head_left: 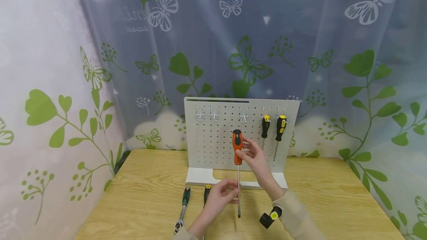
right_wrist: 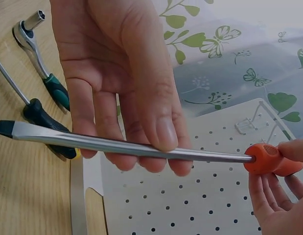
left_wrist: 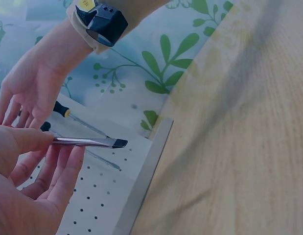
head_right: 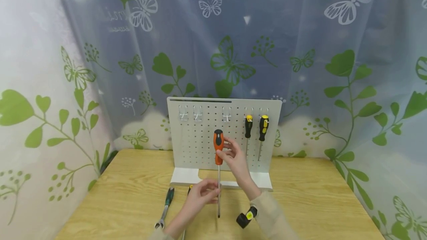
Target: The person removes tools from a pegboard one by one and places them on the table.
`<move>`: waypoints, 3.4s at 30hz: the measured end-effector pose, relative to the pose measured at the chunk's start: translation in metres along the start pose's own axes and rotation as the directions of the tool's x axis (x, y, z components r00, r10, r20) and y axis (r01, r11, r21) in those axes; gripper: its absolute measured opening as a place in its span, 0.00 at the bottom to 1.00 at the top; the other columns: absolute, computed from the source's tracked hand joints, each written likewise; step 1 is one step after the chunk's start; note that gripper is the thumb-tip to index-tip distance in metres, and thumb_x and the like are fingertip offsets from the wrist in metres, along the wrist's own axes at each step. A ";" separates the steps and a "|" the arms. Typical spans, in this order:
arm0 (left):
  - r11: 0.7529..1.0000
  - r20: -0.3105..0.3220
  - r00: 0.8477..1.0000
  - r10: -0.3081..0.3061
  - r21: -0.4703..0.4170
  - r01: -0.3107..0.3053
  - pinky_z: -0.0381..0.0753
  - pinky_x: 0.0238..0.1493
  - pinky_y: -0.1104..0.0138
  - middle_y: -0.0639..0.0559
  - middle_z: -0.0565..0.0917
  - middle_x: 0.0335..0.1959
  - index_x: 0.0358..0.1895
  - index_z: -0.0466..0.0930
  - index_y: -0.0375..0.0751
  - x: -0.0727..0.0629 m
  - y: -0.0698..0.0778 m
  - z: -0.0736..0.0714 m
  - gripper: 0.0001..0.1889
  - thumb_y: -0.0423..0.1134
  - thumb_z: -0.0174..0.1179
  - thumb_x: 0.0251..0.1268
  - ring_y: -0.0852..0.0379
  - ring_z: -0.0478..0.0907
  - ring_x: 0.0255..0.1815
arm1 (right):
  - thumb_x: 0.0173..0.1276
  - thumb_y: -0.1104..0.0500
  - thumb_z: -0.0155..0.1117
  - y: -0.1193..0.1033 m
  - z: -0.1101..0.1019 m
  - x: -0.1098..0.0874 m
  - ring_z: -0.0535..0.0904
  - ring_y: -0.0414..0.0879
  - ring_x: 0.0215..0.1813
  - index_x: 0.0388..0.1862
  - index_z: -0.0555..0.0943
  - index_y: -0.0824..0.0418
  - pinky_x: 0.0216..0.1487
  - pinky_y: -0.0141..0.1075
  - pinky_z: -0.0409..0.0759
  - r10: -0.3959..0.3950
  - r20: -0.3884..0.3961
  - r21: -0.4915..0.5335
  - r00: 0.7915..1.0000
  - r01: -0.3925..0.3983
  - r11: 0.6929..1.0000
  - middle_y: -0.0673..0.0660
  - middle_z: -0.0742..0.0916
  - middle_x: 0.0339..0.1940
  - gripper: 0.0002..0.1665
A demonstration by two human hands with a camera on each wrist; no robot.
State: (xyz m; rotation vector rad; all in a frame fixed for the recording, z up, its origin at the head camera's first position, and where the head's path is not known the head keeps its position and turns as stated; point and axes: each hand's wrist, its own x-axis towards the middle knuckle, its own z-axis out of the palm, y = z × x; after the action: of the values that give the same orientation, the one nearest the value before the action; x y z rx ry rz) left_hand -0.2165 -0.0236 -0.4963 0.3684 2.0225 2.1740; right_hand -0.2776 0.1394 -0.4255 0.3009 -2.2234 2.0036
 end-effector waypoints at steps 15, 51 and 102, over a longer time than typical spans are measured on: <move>0.998 0.000 0.999 -0.037 -0.045 0.037 0.90 0.43 0.59 0.48 0.84 0.40 0.54 0.79 0.25 -0.019 -0.014 -0.005 0.14 0.30 0.63 0.70 0.59 0.83 0.37 | 0.71 0.58 0.69 0.017 0.010 -0.010 0.84 0.47 0.49 0.74 0.69 0.58 0.55 0.39 0.79 0.031 0.032 -0.002 0.999 -0.031 1.000 0.65 0.83 0.61 0.35; 0.987 0.006 0.987 -0.158 0.034 0.158 0.90 0.39 0.59 0.48 0.83 0.37 0.50 0.79 0.27 -0.052 -0.035 -0.017 0.12 0.30 0.63 0.69 0.56 0.84 0.36 | 0.69 0.60 0.70 0.057 0.030 -0.031 0.87 0.51 0.47 0.72 0.70 0.65 0.53 0.45 0.85 0.148 0.041 0.060 0.988 -0.150 0.987 0.68 0.84 0.57 0.36; 0.910 -0.029 0.944 -0.328 0.257 0.324 0.81 0.34 0.68 0.55 0.83 0.28 0.39 0.80 0.36 -0.078 -0.052 -0.013 0.05 0.27 0.65 0.62 0.61 0.80 0.30 | 0.69 0.61 0.70 0.107 0.043 -0.066 0.85 0.48 0.44 0.68 0.69 0.77 0.41 0.36 0.85 0.291 0.090 -0.025 0.953 -0.290 0.957 0.74 0.84 0.53 0.35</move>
State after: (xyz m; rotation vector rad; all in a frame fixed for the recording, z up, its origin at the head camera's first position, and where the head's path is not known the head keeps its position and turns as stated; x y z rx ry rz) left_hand -0.1486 -0.0531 -0.5546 0.0642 2.1811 1.7119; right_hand -0.2372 0.1108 -0.5490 0.0676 -2.4607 2.1556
